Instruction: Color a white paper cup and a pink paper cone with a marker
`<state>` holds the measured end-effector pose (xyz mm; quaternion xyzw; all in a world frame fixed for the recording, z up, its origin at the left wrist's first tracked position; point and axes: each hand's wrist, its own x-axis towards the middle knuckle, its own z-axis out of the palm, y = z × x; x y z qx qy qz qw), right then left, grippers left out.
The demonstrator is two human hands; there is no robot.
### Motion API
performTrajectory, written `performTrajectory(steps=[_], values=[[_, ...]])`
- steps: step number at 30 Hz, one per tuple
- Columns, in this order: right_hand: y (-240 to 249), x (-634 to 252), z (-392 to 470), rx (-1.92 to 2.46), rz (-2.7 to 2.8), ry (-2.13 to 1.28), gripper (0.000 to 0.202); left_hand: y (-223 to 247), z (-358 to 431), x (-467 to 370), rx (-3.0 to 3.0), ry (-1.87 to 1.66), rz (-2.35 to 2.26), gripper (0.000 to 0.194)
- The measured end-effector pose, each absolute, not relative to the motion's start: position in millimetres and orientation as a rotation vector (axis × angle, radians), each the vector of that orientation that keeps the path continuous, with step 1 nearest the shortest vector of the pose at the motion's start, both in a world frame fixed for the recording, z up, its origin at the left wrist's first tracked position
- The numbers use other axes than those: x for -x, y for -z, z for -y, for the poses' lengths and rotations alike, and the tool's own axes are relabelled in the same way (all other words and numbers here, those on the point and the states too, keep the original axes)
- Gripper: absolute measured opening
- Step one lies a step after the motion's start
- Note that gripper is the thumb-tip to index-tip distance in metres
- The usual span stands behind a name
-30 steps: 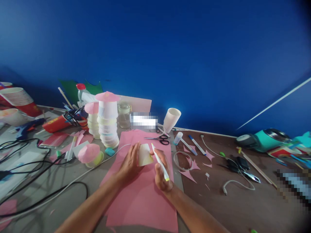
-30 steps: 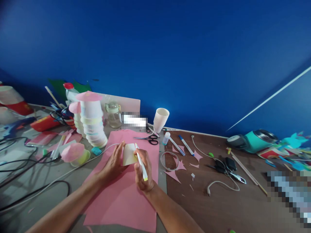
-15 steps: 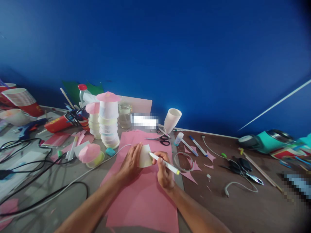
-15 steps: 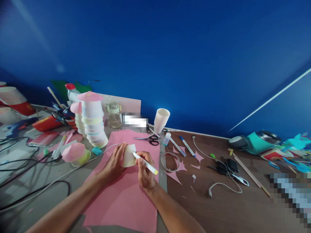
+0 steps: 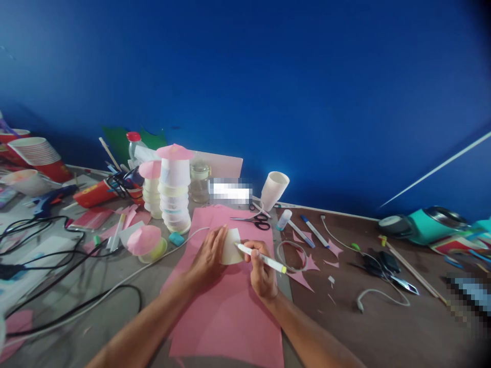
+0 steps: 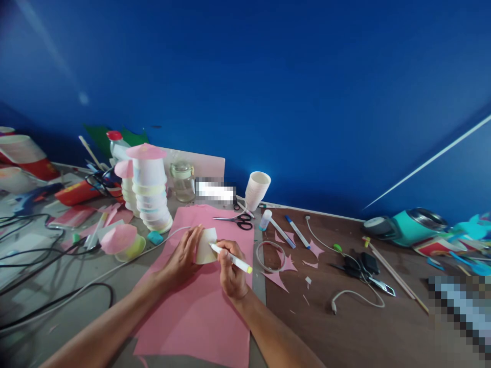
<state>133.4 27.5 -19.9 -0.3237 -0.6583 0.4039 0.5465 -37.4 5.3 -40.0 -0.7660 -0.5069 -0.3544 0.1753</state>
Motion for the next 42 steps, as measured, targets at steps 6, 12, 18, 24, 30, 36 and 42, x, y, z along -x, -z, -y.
performTrajectory(steps=[6, 12, 18, 24, 30, 36, 42], values=[[21.2, -133.8, -27.1, 0.797, 1.573, -0.935, 0.031, 39.3, -3.6, 36.6, 2.199, 1.014, 1.442, 0.071], [22.2, -135.1, -27.1, 0.822, 1.593, -0.887, 0.029, 39.8, -3.1, 36.7, 2.227, 0.993, 1.447, 0.073], [20.4, -134.7, -26.7, 0.840, 1.586, -0.862, 0.030, 37.4, -3.5, 35.9, 2.249, 1.038, 1.409, 0.076], [18.5, -134.1, -27.0, 0.827, 1.570, -0.859, 0.028, 38.2, -4.1, 36.4, 2.244, 1.065, 1.380, 0.076], [15.0, -135.6, -25.9, 0.808, 1.555, -0.901, 0.030, 38.3, -2.5, 36.7, 2.275, 1.039, 1.435, 0.076], [9.5, -136.1, -23.2, 0.823, 1.520, -0.943, 0.035, 37.6, -2.9, 36.3, 2.268, 1.044, 1.435, 0.074], [13.5, -133.8, -26.2, 0.831, 1.472, -0.949, 0.035, 37.9, -4.0, 36.7, 2.261, 1.057, 1.411, 0.076]])
